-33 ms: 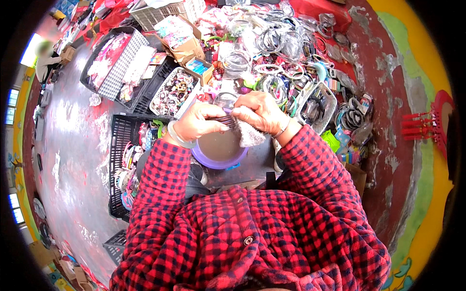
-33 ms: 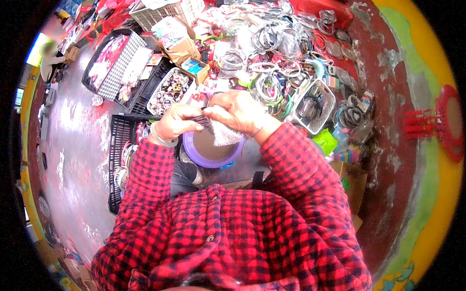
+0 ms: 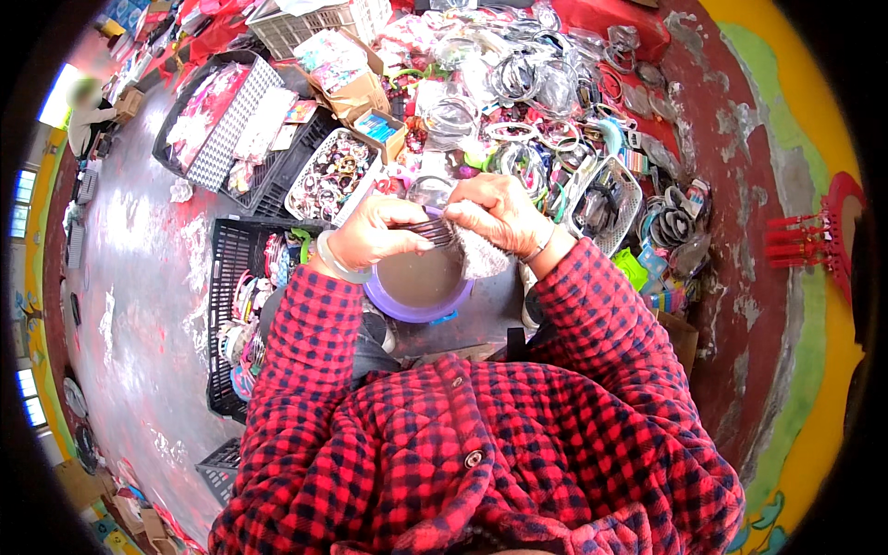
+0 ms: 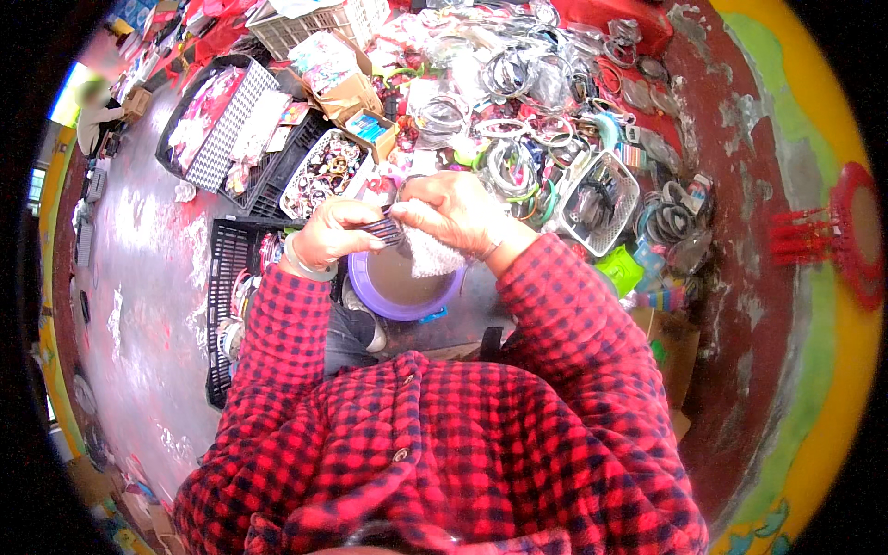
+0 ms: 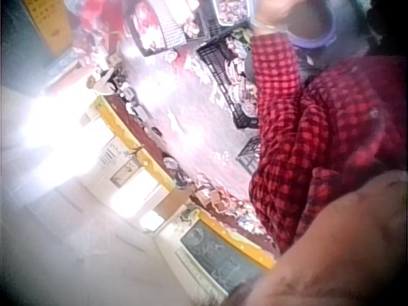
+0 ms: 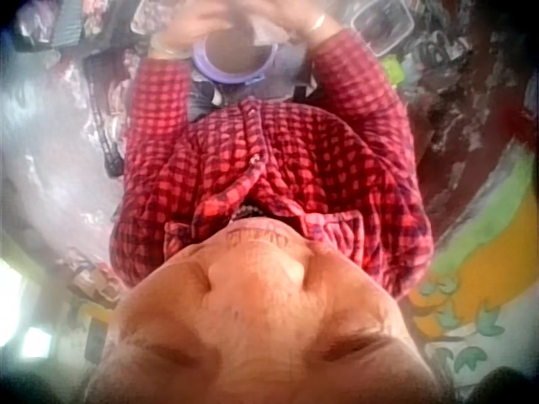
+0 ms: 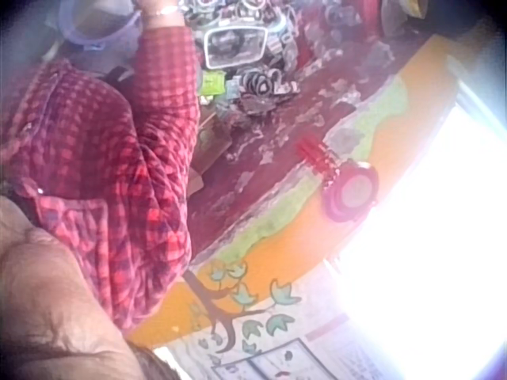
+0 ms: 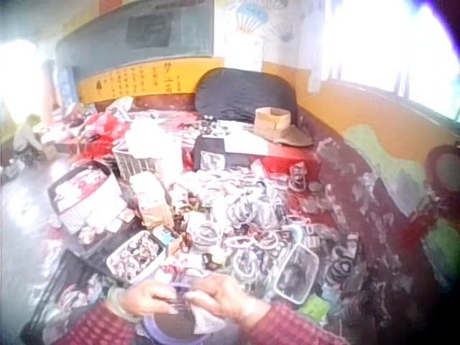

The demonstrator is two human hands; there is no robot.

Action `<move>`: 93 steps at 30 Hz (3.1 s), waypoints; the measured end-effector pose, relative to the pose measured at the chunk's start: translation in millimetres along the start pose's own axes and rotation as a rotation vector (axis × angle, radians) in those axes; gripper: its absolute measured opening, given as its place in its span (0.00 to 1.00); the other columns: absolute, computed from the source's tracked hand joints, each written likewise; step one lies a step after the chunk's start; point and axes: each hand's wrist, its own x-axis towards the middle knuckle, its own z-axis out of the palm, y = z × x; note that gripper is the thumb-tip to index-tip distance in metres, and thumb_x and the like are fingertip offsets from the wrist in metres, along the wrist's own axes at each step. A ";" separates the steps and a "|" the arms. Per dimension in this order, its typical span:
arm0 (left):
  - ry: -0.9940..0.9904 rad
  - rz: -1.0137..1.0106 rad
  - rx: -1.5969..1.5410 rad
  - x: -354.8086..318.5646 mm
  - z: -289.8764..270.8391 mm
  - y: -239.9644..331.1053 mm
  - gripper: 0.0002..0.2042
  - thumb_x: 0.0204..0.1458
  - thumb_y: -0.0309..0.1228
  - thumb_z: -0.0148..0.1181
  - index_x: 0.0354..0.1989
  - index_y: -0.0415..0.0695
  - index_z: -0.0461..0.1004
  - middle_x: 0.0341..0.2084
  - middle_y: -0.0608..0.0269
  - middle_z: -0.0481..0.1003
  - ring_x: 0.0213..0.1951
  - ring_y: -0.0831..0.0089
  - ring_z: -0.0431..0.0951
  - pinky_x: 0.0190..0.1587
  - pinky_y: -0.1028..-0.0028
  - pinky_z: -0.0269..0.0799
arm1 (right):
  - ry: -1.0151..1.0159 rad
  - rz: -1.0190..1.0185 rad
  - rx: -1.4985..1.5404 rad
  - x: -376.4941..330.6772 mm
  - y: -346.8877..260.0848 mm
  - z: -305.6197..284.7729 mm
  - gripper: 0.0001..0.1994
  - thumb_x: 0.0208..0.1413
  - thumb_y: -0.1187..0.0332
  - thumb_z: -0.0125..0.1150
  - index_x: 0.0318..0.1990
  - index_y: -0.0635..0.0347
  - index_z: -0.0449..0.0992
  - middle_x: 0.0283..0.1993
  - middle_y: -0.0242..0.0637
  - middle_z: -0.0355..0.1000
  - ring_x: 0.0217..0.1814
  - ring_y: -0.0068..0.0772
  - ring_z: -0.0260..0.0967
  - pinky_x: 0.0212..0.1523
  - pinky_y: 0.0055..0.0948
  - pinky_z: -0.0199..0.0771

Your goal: The person sits on the floor and cleans various small accessories, including red decorative items and black hair ties, using a cloth and a purple bucket of water. They wipe the items and place them into a black plastic crate.

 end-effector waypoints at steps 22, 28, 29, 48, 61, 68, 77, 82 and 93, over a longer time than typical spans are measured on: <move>-0.009 -0.200 -0.182 5.1 1.8 -27.7 0.09 0.53 0.30 0.52 0.36 0.37 0.71 0.24 0.67 0.71 0.25 0.81 0.70 0.28 0.82 0.64 | -0.138 0.289 0.080 0.0 -1.6 1.7 0.14 0.54 0.59 0.49 0.31 0.62 0.72 0.25 0.47 0.69 0.28 0.42 0.67 0.33 0.34 0.66; 0.080 -0.189 -0.102 7.7 9.0 -24.2 0.07 0.51 0.29 0.54 0.24 0.40 0.70 0.16 0.70 0.68 0.20 0.84 0.66 0.22 0.83 0.60 | -0.015 0.272 0.011 -4.7 -4.1 22.9 0.16 0.48 0.56 0.56 0.33 0.61 0.73 0.28 0.47 0.70 0.32 0.47 0.70 0.33 0.35 0.68; 0.101 -0.186 -0.069 7.9 9.2 -25.3 0.07 0.50 0.29 0.54 0.23 0.40 0.70 0.16 0.70 0.68 0.20 0.84 0.66 0.22 0.83 0.60 | -0.009 0.267 -0.030 -3.8 -9.8 23.6 0.17 0.47 0.55 0.57 0.34 0.61 0.73 0.28 0.47 0.70 0.32 0.47 0.70 0.33 0.35 0.68; 0.053 -0.021 -0.059 -8.6 -2.7 11.5 0.07 0.45 0.26 0.60 0.19 0.39 0.72 0.12 0.71 0.67 0.16 0.86 0.64 0.19 0.83 0.57 | -0.004 0.113 0.129 -1.2 -13.9 2.5 0.15 0.56 0.63 0.48 0.23 0.65 0.68 0.17 0.39 0.60 0.19 0.35 0.58 0.23 0.30 0.59; 0.184 -0.101 -0.247 -15.7 -19.0 -1.3 0.06 0.44 0.25 0.59 0.19 0.38 0.71 0.13 0.71 0.67 0.16 0.85 0.65 0.19 0.84 0.58 | 0.726 0.451 0.628 -2.8 44.7 -5.6 0.11 0.55 0.64 0.54 0.31 0.65 0.75 0.24 0.24 0.69 0.24 0.13 0.59 0.26 0.16 0.60; -0.030 -0.266 -0.005 -9.5 -20.5 -11.6 0.06 0.45 0.28 0.59 0.24 0.37 0.74 0.14 0.71 0.67 0.17 0.86 0.64 0.20 0.83 0.58 | 0.532 0.626 1.012 -6.4 48.2 -6.5 0.09 0.55 0.63 0.54 0.30 0.59 0.72 0.24 0.27 0.68 0.23 0.19 0.65 0.25 0.19 0.65; -0.169 -0.148 0.207 5.3 5.6 -19.2 0.06 0.43 0.27 0.61 0.23 0.36 0.74 0.13 0.68 0.69 0.19 0.84 0.67 0.22 0.80 0.60 | 0.131 0.996 0.994 -23.3 81.8 54.8 0.09 0.53 0.66 0.50 0.35 0.62 0.73 0.31 0.33 0.71 0.29 0.25 0.66 0.31 0.26 0.66; 0.072 -0.098 -0.083 -11.8 -18.2 -5.9 0.04 0.44 0.25 0.59 0.22 0.37 0.74 0.15 0.68 0.71 0.18 0.83 0.68 0.21 0.81 0.61 | 0.603 1.029 0.817 -13.8 102.1 17.0 0.09 0.55 0.68 0.43 0.36 0.61 0.71 0.33 0.35 0.71 0.32 0.31 0.69 0.32 0.31 0.70; -0.114 -0.145 0.015 -3.5 -16.9 -11.9 0.06 0.44 0.28 0.60 0.21 0.38 0.74 0.13 0.70 0.69 0.19 0.86 0.67 0.22 0.83 0.62 | 0.096 0.808 1.060 -13.2 64.1 26.2 0.11 0.52 0.71 0.53 0.42 0.64 0.69 0.36 0.34 0.70 0.35 0.25 0.67 0.38 0.23 0.68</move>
